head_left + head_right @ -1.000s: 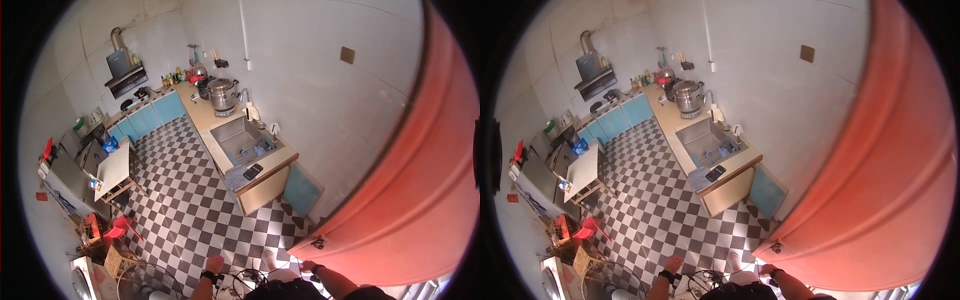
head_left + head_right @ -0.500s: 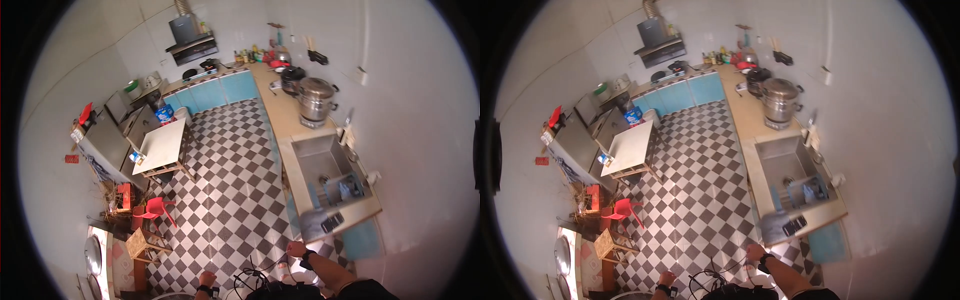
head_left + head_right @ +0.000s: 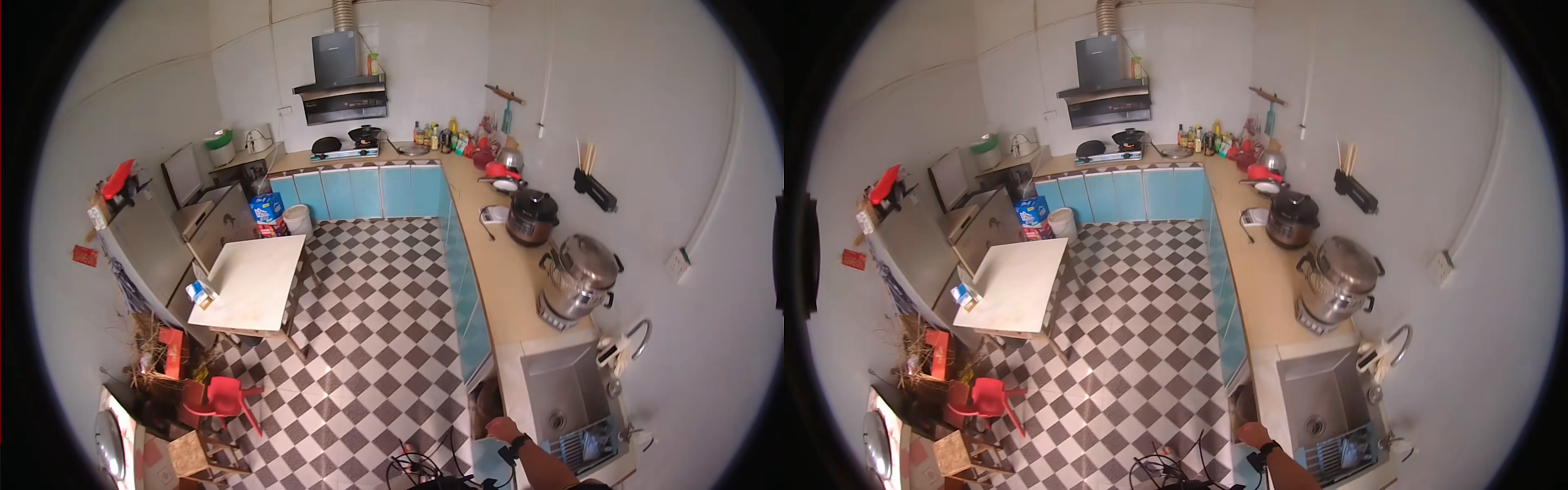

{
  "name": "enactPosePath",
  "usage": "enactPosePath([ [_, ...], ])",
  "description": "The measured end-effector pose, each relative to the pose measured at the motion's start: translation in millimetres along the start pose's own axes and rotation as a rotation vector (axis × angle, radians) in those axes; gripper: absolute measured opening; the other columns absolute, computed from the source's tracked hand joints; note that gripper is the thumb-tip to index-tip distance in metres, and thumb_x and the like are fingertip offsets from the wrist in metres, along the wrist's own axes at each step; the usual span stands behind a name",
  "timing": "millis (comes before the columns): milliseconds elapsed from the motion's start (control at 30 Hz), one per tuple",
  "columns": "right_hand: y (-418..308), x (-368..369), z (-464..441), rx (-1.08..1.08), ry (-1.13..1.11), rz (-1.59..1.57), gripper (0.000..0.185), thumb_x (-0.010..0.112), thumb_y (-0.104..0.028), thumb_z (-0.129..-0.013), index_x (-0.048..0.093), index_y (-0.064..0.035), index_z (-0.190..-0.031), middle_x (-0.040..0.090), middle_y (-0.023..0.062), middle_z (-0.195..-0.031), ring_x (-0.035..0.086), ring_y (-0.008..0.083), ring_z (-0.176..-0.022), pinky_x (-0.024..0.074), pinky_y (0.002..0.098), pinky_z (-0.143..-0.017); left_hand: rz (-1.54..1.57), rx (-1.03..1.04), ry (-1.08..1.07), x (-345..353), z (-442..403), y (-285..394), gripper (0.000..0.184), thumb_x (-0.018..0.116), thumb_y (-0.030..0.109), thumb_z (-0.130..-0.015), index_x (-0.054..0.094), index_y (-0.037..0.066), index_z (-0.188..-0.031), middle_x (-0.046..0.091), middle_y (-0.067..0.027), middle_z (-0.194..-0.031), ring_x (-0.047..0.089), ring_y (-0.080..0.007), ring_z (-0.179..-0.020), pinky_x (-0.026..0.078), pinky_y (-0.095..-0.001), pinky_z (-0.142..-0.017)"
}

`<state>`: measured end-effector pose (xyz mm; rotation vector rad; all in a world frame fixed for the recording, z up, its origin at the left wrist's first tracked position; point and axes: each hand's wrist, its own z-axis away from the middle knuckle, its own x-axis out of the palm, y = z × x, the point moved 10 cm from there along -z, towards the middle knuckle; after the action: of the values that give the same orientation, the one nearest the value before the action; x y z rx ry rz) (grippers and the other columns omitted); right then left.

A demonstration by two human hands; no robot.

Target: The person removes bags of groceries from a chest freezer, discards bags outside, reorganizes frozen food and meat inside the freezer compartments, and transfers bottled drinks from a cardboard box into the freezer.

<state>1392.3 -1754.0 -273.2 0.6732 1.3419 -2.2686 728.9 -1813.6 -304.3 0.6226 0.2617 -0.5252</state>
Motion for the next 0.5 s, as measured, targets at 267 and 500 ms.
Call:
enactPosePath([
  [267, -65.2, -93.9, -90.2, 0.432, 0.118, -0.779, 0.019, 0.066, -0.025, -0.096, 0.070, -0.0069, -0.092, 0.073, 0.0067, -0.082, 0.071, 0.0202, -0.068, 0.0572, 0.0336, -0.058, -0.270, 0.456, 0.149, -124.5, -182.9, 254.9, 0.019, 0.058, 0.017, -0.088, 0.069, 0.010, -0.103, 0.064, -0.0085, -0.097, 0.062, -0.0265, -0.098, 0.047, -0.0456, -0.093],
  [500, -116.8, -125.7, -306.2, 0.452, 0.119, -0.745, 0.003, 0.070, -0.004, -0.088, 0.069, -0.0036, -0.091, 0.071, 0.0085, -0.078, 0.069, 0.0200, -0.063, 0.0570, 0.0327, -0.053, -0.130, 0.376, 0.186, -175.2, -335.3, 439.9, 0.023, 0.058, 0.021, -0.090, 0.070, 0.011, -0.106, 0.067, -0.0096, -0.101, 0.063, -0.0265, -0.096, 0.050, -0.0437, -0.086],
])
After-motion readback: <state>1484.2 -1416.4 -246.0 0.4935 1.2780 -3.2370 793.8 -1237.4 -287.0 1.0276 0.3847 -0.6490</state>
